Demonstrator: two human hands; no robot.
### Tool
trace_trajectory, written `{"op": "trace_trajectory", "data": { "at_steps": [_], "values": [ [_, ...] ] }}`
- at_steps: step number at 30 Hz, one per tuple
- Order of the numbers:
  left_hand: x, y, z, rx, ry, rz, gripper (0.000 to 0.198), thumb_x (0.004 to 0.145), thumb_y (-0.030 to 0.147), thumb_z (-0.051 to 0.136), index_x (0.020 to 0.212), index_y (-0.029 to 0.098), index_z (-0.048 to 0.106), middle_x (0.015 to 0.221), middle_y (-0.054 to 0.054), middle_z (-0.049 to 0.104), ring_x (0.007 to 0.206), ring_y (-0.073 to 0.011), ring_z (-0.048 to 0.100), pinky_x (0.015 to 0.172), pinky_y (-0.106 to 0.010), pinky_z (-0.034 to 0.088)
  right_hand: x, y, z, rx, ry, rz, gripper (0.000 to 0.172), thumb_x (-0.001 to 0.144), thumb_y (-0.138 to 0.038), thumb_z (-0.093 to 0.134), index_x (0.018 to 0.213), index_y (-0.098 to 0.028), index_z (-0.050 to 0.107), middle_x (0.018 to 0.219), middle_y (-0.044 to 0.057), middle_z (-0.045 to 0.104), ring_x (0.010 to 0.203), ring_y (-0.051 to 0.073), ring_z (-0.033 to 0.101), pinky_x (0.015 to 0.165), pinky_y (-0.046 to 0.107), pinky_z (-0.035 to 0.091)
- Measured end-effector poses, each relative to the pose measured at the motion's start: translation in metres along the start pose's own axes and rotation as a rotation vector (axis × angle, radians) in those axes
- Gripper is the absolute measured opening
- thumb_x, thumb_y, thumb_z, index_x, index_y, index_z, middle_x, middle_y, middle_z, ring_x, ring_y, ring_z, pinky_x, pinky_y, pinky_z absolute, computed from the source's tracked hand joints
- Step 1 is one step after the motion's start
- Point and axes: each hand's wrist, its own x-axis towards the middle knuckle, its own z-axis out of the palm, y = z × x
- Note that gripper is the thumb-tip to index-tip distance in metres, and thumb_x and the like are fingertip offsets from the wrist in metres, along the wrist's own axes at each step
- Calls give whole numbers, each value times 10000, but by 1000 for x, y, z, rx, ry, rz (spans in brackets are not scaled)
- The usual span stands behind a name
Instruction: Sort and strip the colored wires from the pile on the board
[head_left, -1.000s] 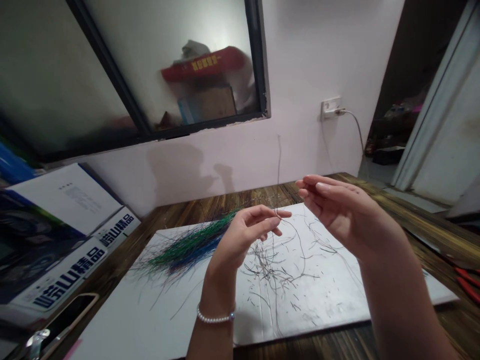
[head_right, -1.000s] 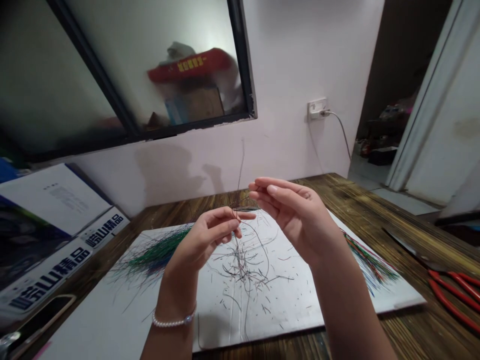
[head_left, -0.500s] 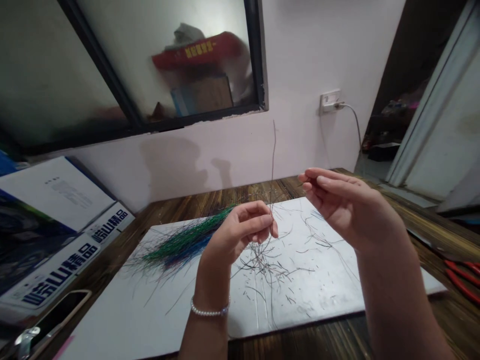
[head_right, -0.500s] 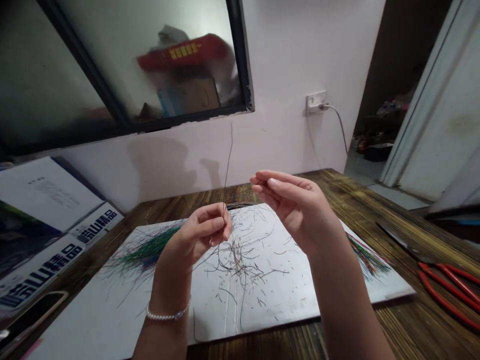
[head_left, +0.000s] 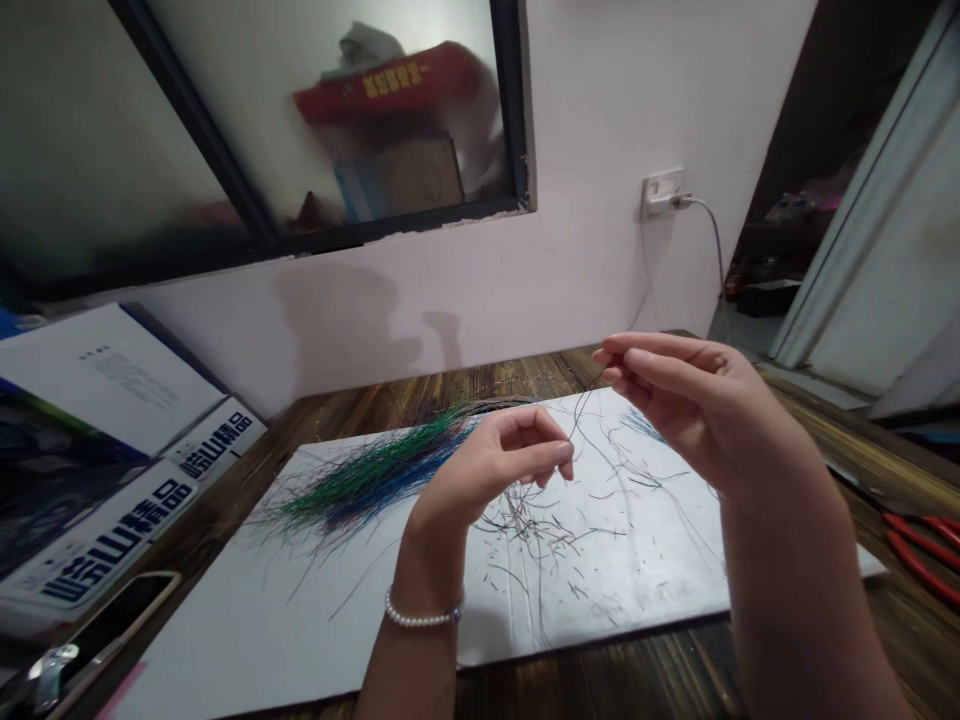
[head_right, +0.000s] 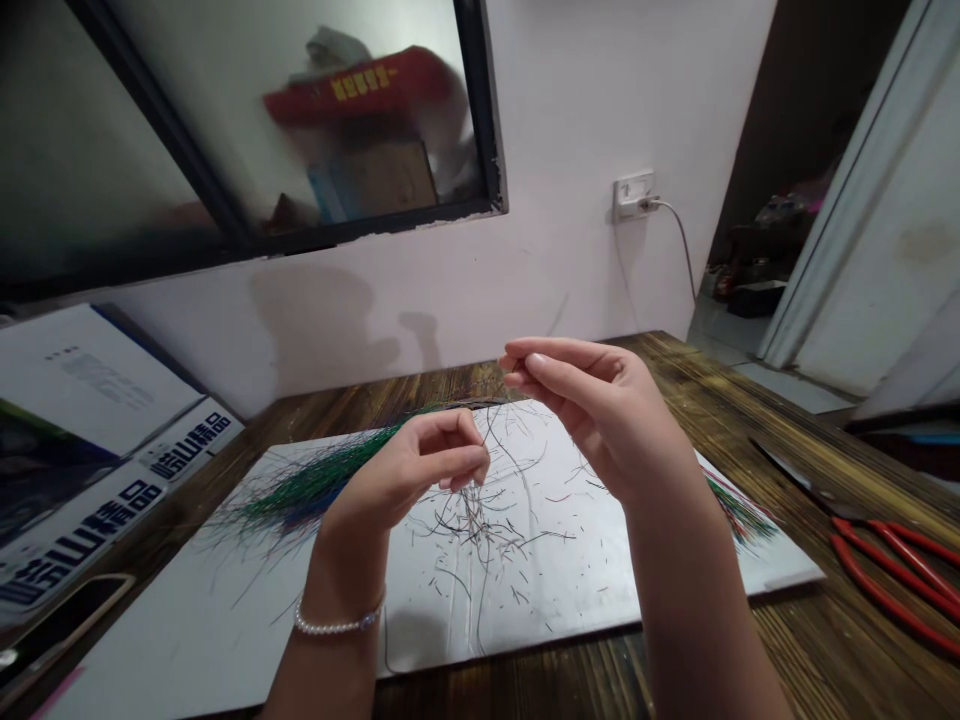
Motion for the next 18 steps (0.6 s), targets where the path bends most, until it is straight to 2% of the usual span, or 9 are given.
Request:
{"op": "trace_trajectory", "data": {
  "at_steps": [6,13,18],
  "values": [
    [2,0,2,19,11,-9,158,807,269,594,683,185,545,851,-59,718,631,-113,555,530,-234,328,-2,0,3,-64,36,-5,113,741,-188,713,810,-270,750,817,0,734,817,162,678,833,282,543],
    [3,-2,0,-59,-10,-25,168,802,259,629,684,177,542,781,-44,718,640,-106,567,537,-224,325,1,5,1,-21,6,-26,107,744,-159,708,791,-249,742,766,-13,716,761,104,654,745,189,533],
    [3,-4,-3,-144,-10,-10,167,806,256,644,700,174,544,807,-29,707,676,-89,537,595,-223,349,4,9,0,-8,-13,-52,128,752,-135,678,794,-246,725,786,2,681,746,118,635,738,229,544]
  ]
}}
